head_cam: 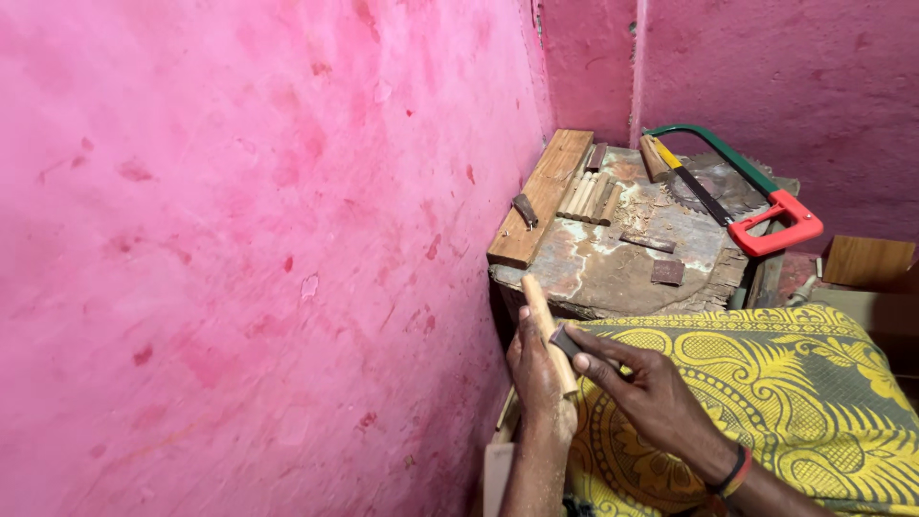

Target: The person uses a chisel to carve and shape a wooden dowel, repeatedly rotating it to smooth the surface. They then switch to a sanding block to further refine the dowel's finish before placing it with other finished pieces.

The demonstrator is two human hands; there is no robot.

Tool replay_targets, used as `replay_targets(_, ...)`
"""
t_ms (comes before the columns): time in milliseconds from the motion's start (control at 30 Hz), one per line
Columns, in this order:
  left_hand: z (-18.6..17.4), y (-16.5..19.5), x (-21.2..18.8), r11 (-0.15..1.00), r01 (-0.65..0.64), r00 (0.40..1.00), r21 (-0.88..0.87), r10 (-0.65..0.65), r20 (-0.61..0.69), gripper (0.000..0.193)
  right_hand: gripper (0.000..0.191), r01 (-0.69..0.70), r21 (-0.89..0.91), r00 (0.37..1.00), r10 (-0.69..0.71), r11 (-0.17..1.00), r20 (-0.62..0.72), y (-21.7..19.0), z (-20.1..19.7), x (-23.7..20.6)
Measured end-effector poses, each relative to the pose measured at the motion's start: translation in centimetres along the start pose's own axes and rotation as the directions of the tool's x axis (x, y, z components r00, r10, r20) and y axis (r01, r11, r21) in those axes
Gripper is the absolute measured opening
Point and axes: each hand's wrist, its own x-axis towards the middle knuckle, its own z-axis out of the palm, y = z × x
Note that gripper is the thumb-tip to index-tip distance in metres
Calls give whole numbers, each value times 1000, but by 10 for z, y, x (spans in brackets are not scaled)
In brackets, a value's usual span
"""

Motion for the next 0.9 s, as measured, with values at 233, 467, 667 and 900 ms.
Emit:
replay_targets(233,5,14,-7,998,-56,996,10,55,67,66,48,69,43,997,-70,997,23,0,4,1)
replay_targets(467,9,21,-12,1000,0,997,5,-1,77,65,52,-15,12,999,14,1000,45,-10,-1,0)
replay_targets(667,10,22,-11,998,60,997,-14,-59,51,62,54,47,43,997,-50,998,66,-14,-3,-2)
replay_targets(900,5,21,-15,1000,-22,998,14,21,52,58,53,-20,-19,995,22,1000,95,-23,-6,-8)
